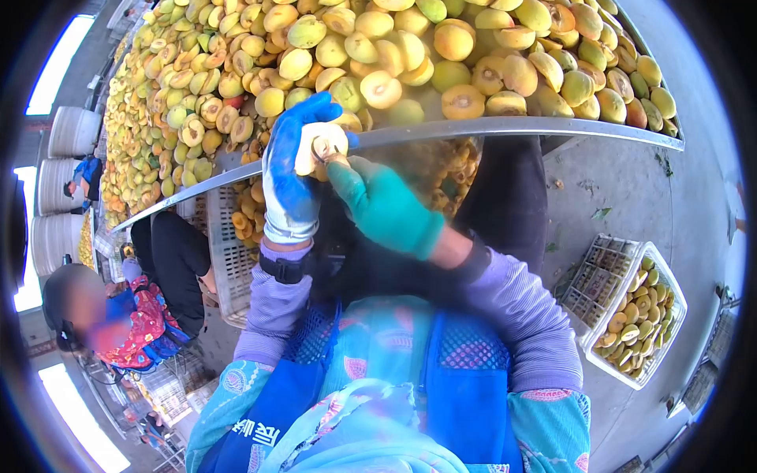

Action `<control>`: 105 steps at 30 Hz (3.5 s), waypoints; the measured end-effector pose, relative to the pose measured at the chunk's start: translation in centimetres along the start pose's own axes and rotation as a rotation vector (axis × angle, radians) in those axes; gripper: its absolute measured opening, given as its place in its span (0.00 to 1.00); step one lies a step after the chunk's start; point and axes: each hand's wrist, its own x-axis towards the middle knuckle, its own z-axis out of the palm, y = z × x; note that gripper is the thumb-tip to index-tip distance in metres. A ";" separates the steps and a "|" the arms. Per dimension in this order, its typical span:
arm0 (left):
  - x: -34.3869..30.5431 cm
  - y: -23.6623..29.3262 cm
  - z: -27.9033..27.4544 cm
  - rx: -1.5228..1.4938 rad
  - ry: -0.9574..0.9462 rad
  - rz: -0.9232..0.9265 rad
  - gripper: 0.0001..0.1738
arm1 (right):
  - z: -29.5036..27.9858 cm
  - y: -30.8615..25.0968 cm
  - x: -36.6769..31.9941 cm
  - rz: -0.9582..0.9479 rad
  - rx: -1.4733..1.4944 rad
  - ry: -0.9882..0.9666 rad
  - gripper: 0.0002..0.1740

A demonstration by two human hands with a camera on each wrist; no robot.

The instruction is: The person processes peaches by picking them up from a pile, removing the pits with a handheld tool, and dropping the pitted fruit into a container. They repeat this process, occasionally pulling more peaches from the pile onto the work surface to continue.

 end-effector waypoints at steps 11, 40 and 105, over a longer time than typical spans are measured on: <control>3.3 2.2 0.1 -0.168 -0.248 -0.589 0.23 | 2.0 -2.6 -0.3 0.485 0.450 0.145 0.26; 3.7 0.6 1.2 -0.298 -0.555 -0.530 0.24 | -1.2 -1.9 -0.7 0.727 1.608 -0.341 0.24; 2.9 0.7 -1.6 -0.502 -0.153 -0.439 0.24 | 0.7 -3.3 2.8 0.689 0.608 -0.087 0.28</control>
